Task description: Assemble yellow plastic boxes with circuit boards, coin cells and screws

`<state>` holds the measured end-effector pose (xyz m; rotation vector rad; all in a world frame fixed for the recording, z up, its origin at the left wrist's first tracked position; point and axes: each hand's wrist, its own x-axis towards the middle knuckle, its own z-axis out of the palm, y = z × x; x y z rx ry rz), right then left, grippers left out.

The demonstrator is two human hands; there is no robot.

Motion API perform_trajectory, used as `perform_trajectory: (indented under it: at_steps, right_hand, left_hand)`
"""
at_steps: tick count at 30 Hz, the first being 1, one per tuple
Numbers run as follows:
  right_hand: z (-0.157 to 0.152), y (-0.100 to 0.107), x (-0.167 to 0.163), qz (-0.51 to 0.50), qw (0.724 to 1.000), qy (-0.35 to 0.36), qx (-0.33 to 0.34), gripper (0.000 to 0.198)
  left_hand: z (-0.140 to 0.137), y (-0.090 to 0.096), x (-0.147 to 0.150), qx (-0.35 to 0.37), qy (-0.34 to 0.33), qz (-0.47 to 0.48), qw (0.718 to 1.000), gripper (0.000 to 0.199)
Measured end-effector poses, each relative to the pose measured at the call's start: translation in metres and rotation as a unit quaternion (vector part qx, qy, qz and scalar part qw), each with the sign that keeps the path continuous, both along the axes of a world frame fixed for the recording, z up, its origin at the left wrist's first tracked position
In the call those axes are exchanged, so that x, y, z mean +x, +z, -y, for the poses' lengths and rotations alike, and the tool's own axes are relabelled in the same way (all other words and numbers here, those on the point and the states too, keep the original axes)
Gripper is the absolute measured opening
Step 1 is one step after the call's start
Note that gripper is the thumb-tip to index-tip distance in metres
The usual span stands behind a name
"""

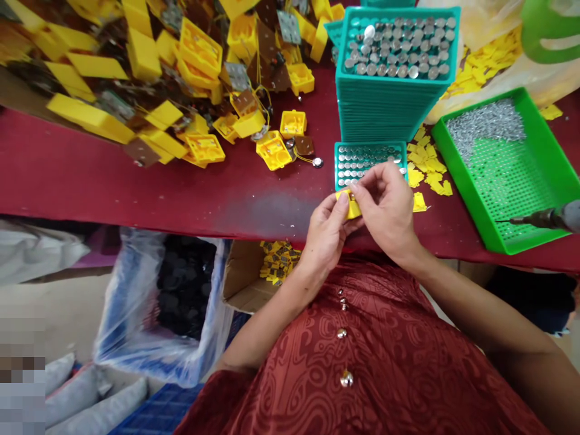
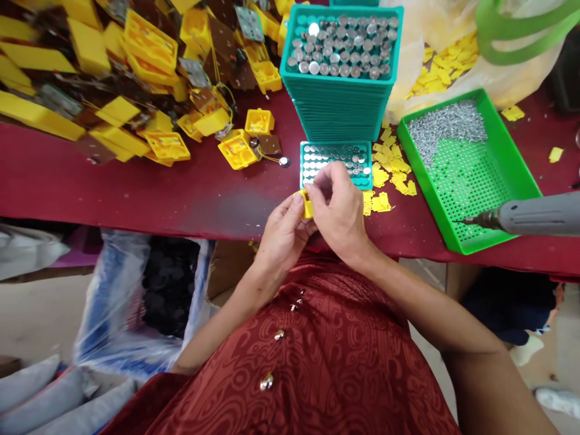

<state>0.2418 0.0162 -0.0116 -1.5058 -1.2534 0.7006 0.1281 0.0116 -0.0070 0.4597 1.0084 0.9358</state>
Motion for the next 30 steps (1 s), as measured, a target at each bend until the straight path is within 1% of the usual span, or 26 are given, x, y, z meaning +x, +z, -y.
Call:
perform_trajectory:
  at_steps: [3,5,9,11,13,15,16,17,19,21,23,25,27,30]
  right_hand:
    - [0.001,-0.005,-0.003,-0.002,1.000,-0.023,0.000,0.014]
    - [0.001,-0.006,-0.004,0.022,0.999,-0.030,0.004,0.013]
    - [-0.001,-0.011,-0.002,0.057,0.998,-0.026,0.019,0.016]
    - [-0.002,-0.014,0.002,0.036,0.999,-0.012,0.017,0.020]
    - [-0.003,-0.016,0.010,-0.018,1.000,0.011,0.020,0.022]
    - [-0.004,-0.017,0.023,-0.051,0.998,0.016,0.042,0.022]
    - [-0.005,-0.016,0.032,-0.043,0.997,0.007,0.063,0.020]
    - [-0.006,-0.015,0.041,-0.017,0.996,-0.005,0.087,0.018]
    - [-0.009,-0.013,0.059,0.067,0.990,-0.023,0.123,0.013]
    - [-0.011,-0.012,0.073,0.161,0.978,-0.003,0.132,0.009]
    - [-0.013,-0.014,0.080,0.254,0.959,0.040,0.117,0.007]
    - [-0.014,-0.019,0.080,0.333,0.935,0.073,0.094,0.008]
    - [-0.016,-0.026,0.077,0.386,0.917,0.082,0.065,0.012]
    - [-0.019,-0.035,0.073,0.415,0.907,0.068,0.039,0.019]
  left_hand:
    - [0.002,-0.003,0.003,0.030,0.009,-0.007,0.999,0.024]
    - [0.003,-0.005,0.004,0.045,0.009,-0.012,0.999,0.028]
    - [0.004,-0.008,0.004,0.036,-0.013,-0.009,0.999,0.032]
    - [0.003,-0.008,0.003,0.015,-0.021,0.001,1.000,0.030]
    - [0.001,-0.007,0.000,-0.004,-0.023,0.011,1.000,0.027]
    - [-0.002,-0.004,-0.004,-0.011,-0.029,0.027,0.999,0.027]
    - [-0.004,-0.002,-0.007,-0.008,-0.034,0.034,0.999,0.028]
    - [-0.005,-0.001,-0.010,0.000,-0.037,0.037,0.999,0.029]
    - [-0.007,0.002,-0.016,0.022,-0.034,0.028,0.999,0.029]
    - [-0.009,0.003,-0.022,0.042,-0.025,0.000,0.999,0.027]
    - [-0.011,0.003,-0.026,0.051,-0.022,-0.024,0.998,0.024]
    - [-0.011,0.004,-0.029,0.052,-0.024,-0.038,0.998,0.022]
    - [-0.011,0.004,-0.029,0.049,-0.030,-0.046,0.997,0.022]
    - [-0.010,0.004,-0.028,0.051,-0.037,-0.048,0.997,0.024]
